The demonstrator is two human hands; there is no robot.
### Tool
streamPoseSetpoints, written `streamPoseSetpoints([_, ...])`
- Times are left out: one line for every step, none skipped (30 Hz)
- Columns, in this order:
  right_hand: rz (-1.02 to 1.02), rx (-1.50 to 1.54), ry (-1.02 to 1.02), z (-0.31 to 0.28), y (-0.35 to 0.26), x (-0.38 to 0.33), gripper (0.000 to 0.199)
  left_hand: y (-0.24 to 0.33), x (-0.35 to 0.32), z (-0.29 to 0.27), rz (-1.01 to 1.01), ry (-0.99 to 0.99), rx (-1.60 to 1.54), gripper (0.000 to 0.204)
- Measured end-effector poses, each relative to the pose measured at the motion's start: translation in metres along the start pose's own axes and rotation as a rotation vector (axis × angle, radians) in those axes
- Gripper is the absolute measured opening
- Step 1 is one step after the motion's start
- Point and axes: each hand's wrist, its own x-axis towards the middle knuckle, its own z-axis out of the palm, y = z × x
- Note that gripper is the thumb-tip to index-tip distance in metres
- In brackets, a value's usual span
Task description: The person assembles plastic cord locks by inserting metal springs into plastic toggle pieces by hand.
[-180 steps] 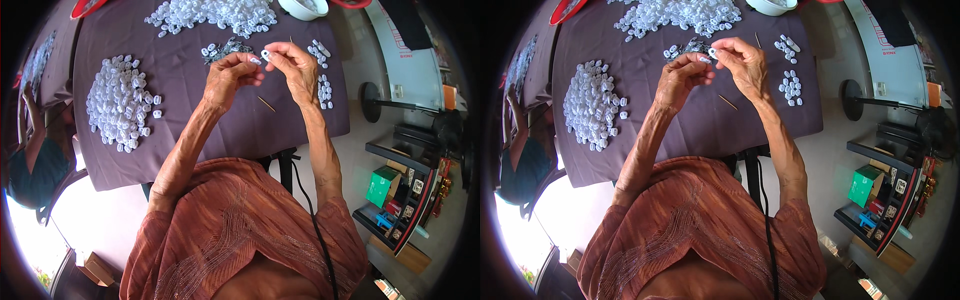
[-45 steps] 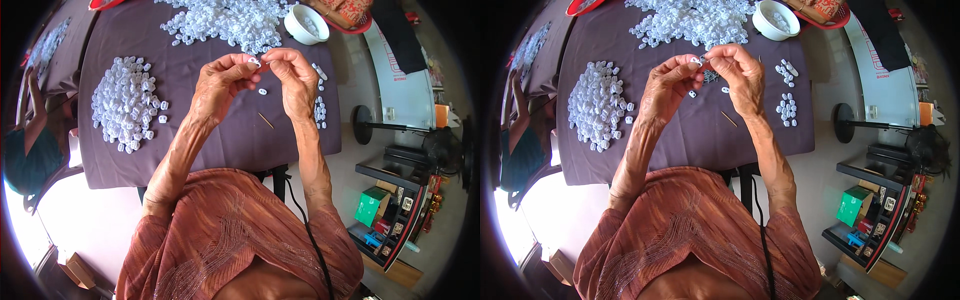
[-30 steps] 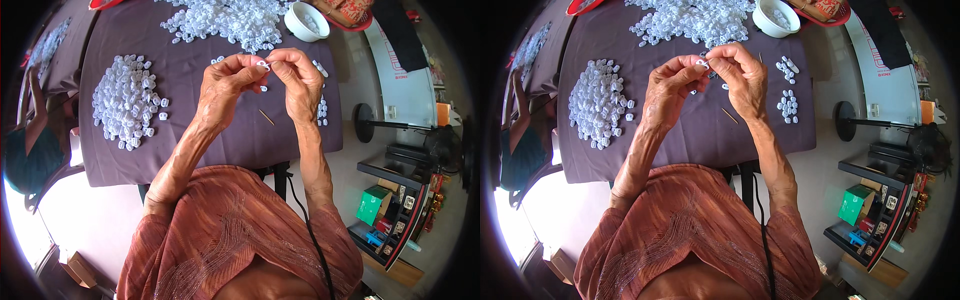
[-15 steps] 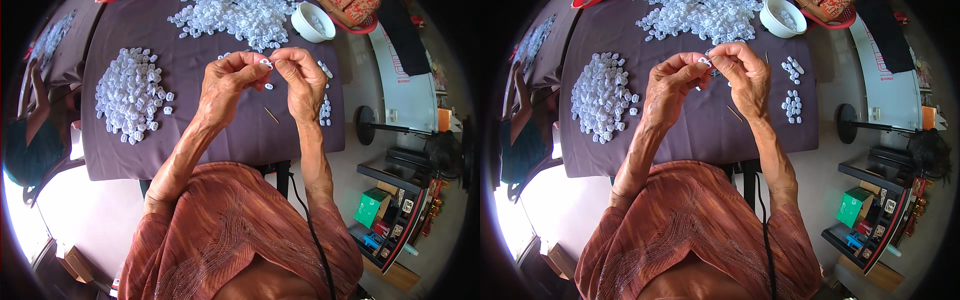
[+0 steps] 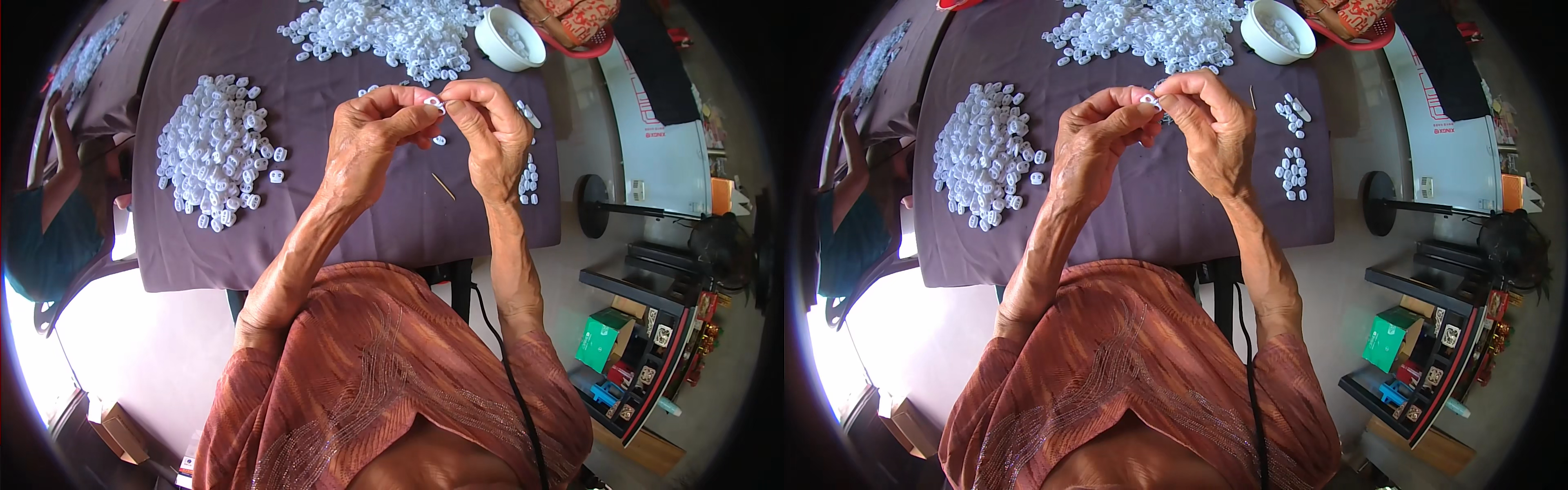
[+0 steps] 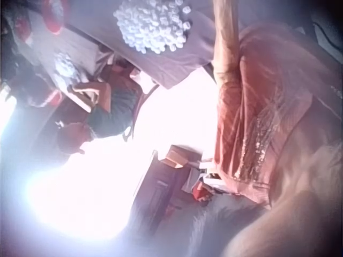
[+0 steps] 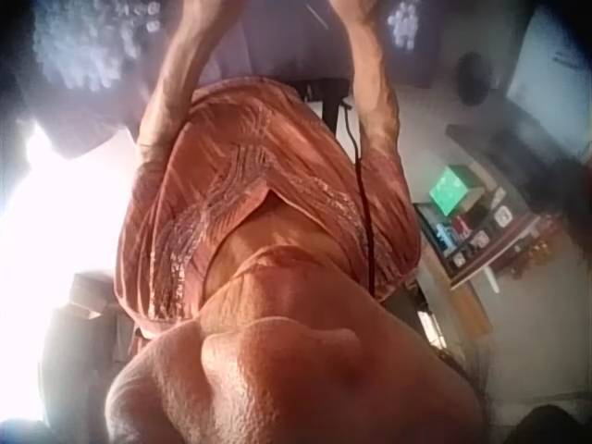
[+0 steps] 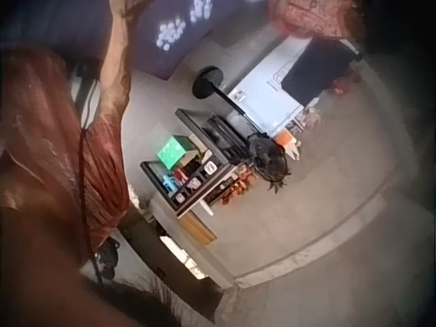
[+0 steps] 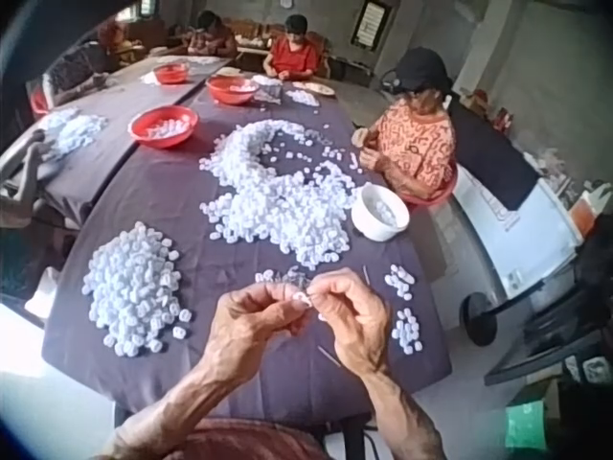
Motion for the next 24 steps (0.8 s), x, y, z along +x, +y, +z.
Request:
streamPoseSetpoints([-0.011,-0.009,-0.002,0.0,0.0,0.0,0.004,0.0,-0.001,0.0,-0.005,0.006,-0.004,0.011])
streamPoseSetpoints([-0.022,-0.018,-0.004,0.0,0.0,0.0,0.004,0.0,-0.001,0.0,-0.01,0.012,-0.008,0.011])
streamPoseSetpoints([-0.021,-0.019,-0.005,0.0,0.0,0.0,0.004,0.0,-0.002,0.0,-0.01,0.012,-0.01,0.011])
streamPoseSetpoints([-0.036,-0.037,-0.001,0.0,0.001,0.0,0.004,0.0,-0.001,0.001,-0.001,0.001,-0.01,0.011])
streamPoseSetpoints([-0.051,-0.054,0.004,0.0,0.001,0.0,0.004,0.0,-0.001,0.001,0.007,-0.011,-0.011,0.012])
streamPoseSetpoints([-0.051,-0.056,0.003,-0.001,0.0,0.0,0.004,0.0,-0.001,0.003,0.007,-0.011,-0.013,0.012])
streamPoseSetpoints([-0.064,-0.063,0.003,0.0,0.0,0.001,0.004,0.0,-0.001,0.005,0.011,0.016,-0.026,0.011])
streamPoseSetpoints([-0.078,-0.07,0.003,0.0,0.0,0.001,0.004,0.0,-0.001,0.006,0.014,0.043,-0.039,0.01])
streamPoseSetpoints([-0.078,-0.07,0.002,0.0,0.0,0.001,0.004,0.001,-0.001,0.007,0.015,0.044,-0.04,0.01])
streamPoseSetpoints([-0.08,-0.074,0.008,0.0,-0.001,0.001,0.004,0.002,-0.002,0.009,0.017,0.048,-0.056,0.01])
streamPoseSetpoints([-0.083,-0.077,0.014,0.0,-0.001,0.001,0.003,0.003,-0.002,0.009,0.018,0.052,-0.072,0.009])
streamPoseSetpoints([-0.082,-0.078,0.014,0.0,-0.002,0.001,0.003,0.003,-0.002,0.01,0.017,0.052,-0.073,0.009])
streamPoseSetpoints([-0.097,-0.093,0.006,0.0,-0.003,0.002,0.003,0.004,-0.003,0.009,0.024,0.046,-0.063,0.009])
streamPoseSetpoints([-0.113,-0.107,-0.001,0.0,-0.003,0.002,0.003,0.004,-0.003,0.009,0.031,0.04,-0.053,0.009])
streamPoseSetpoints([-0.113,-0.108,0.0,0.0,-0.004,0.002,0.003,0.003,-0.003,0.008,0.03,0.039,-0.053,0.009])
streamPoseSetpoints([-0.101,-0.129,-0.009,0.0,-0.005,0.002,0.003,0.002,-0.003,0.005,0.028,0.025,-0.033,0.011])
streamPoseSetpoints([-0.089,-0.151,-0.017,0.001,-0.006,0.002,0.003,0.001,-0.003,0.002,0.026,0.011,-0.014,0.013])
streamPoseSetpoints([-0.092,-0.15,-0.017,0.001,-0.006,0.002,0.003,0.001,-0.003,0.0,0.028,0.011,-0.013,0.013])
streamPoseSetpoints([-0.083,-0.15,-0.036,-0.001,-0.005,0.001,0.004,0.001,-0.002,-0.001,0.019,-0.007,-0.04,0.012])
streamPoseSetpoints([-0.074,-0.15,-0.055,-0.002,-0.005,0.001,0.005,0.001,-0.002,-0.002,0.009,-0.025,-0.067,0.012])
streamPoseSetpoints([-0.076,-0.151,-0.056,-0.003,-0.007,0.0,0.005,0.002,-0.003,-0.002,0.011,-0.025,-0.067,0.012])
streamPoseSetpoints([-0.031,-0.101,-0.06,-0.003,-0.011,0.0,0.007,0.004,-0.004,-0.002,0.007,-0.026,-0.071,0.011])
streamPoseSetpoints([0.014,-0.052,-0.063,-0.003,-0.013,0.0,0.01,0.006,-0.004,-0.002,0.003,-0.026,-0.075,0.011])
streamPoseSetpoints([0.012,-0.051,-0.065,-0.003,-0.014,0.001,0.01,0.007,-0.004,-0.003,0.006,-0.026,-0.076,0.011])
